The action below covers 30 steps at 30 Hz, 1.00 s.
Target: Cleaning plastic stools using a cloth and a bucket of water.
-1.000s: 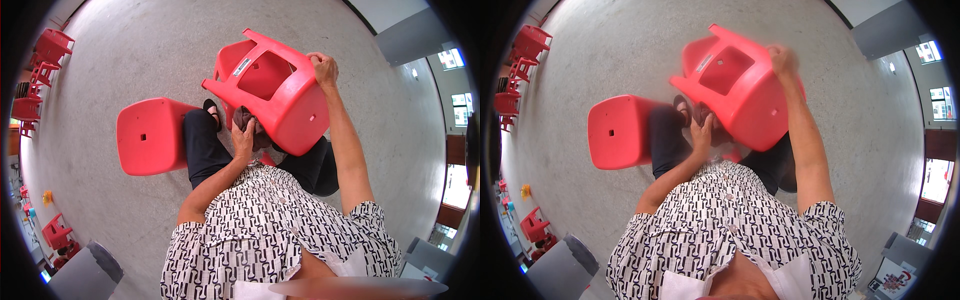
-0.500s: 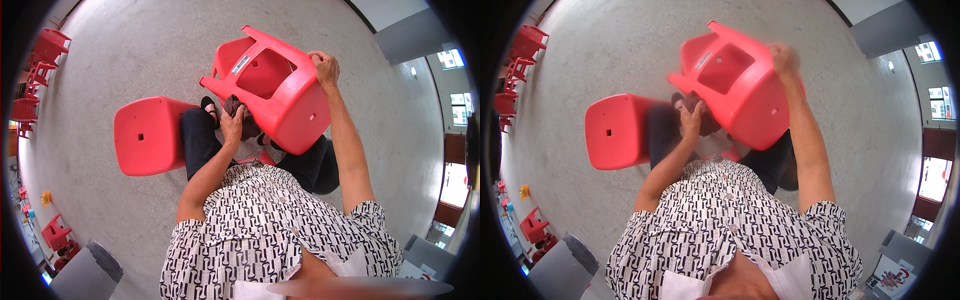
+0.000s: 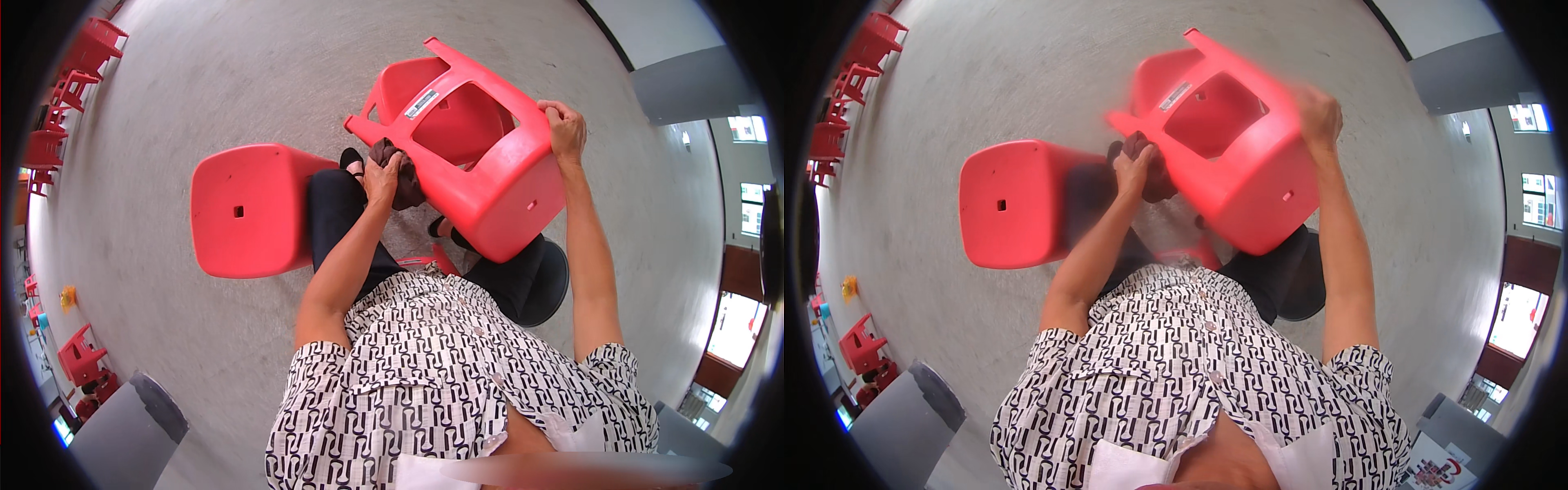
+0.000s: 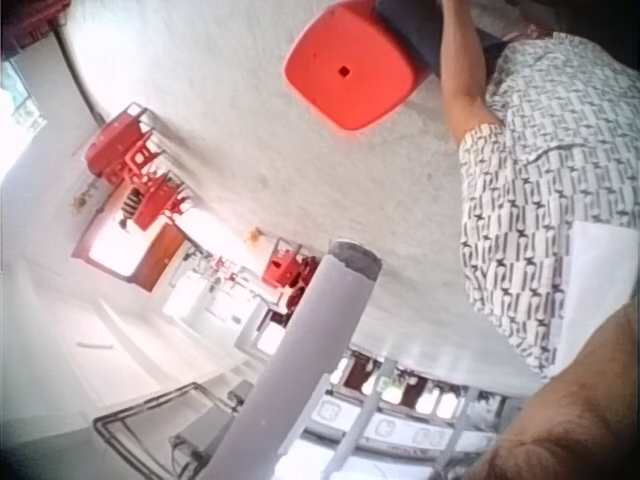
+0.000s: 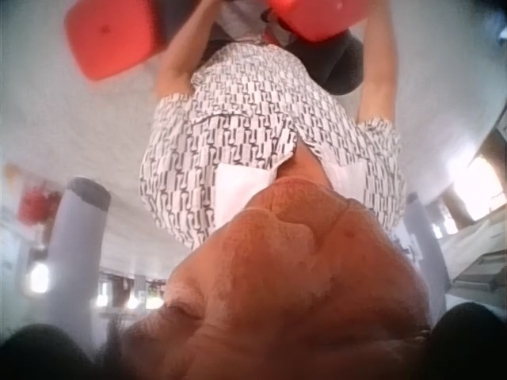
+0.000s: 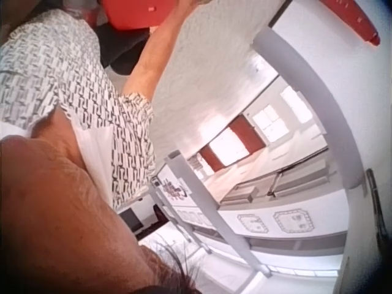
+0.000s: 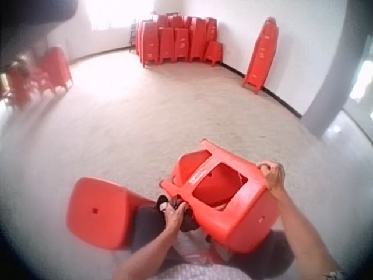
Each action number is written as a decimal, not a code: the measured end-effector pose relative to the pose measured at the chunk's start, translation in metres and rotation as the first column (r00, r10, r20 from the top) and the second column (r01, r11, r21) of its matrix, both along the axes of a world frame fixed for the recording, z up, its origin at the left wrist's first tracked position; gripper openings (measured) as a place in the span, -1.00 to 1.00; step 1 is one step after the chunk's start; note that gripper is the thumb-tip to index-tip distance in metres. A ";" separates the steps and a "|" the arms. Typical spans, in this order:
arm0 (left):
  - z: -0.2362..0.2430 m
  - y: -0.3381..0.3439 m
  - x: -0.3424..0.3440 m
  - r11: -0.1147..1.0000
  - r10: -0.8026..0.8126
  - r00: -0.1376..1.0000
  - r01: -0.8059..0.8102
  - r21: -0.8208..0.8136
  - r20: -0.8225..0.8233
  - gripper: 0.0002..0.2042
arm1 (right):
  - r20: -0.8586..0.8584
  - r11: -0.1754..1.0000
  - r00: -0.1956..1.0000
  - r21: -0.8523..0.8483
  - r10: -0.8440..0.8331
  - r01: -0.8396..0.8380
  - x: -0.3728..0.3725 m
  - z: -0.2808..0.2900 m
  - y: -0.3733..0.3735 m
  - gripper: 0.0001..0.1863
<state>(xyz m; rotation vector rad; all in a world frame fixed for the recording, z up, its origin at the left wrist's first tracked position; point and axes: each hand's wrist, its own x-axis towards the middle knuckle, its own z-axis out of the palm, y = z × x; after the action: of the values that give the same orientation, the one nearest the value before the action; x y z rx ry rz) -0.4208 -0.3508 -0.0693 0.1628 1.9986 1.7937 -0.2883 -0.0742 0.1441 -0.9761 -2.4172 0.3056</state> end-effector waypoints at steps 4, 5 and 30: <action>-0.041 0.010 -0.016 0.988 0.131 0.991 -0.127 -0.089 0.041 -0.45 | 0.031 0.999 1.000 -0.043 0.001 0.001 0.009 0.009 0.000 -0.70; -0.050 0.015 -0.020 0.964 0.200 0.978 -0.187 -0.191 0.052 -0.45 | 0.038 0.999 0.999 -0.039 0.000 0.001 0.014 0.010 0.002 -0.70; -0.086 -0.047 -0.088 0.788 0.112 0.993 -0.111 -0.606 -0.037 -0.33 | -0.138 0.973 0.988 -0.209 0.072 -0.100 0.034 0.019 -0.069 -0.71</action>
<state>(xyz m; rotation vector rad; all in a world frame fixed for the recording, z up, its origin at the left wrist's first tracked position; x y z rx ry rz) -0.5083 -0.3973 -0.1550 -0.1660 2.5152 1.1101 -0.2548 -0.1434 0.1626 -0.9119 -2.3457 0.6544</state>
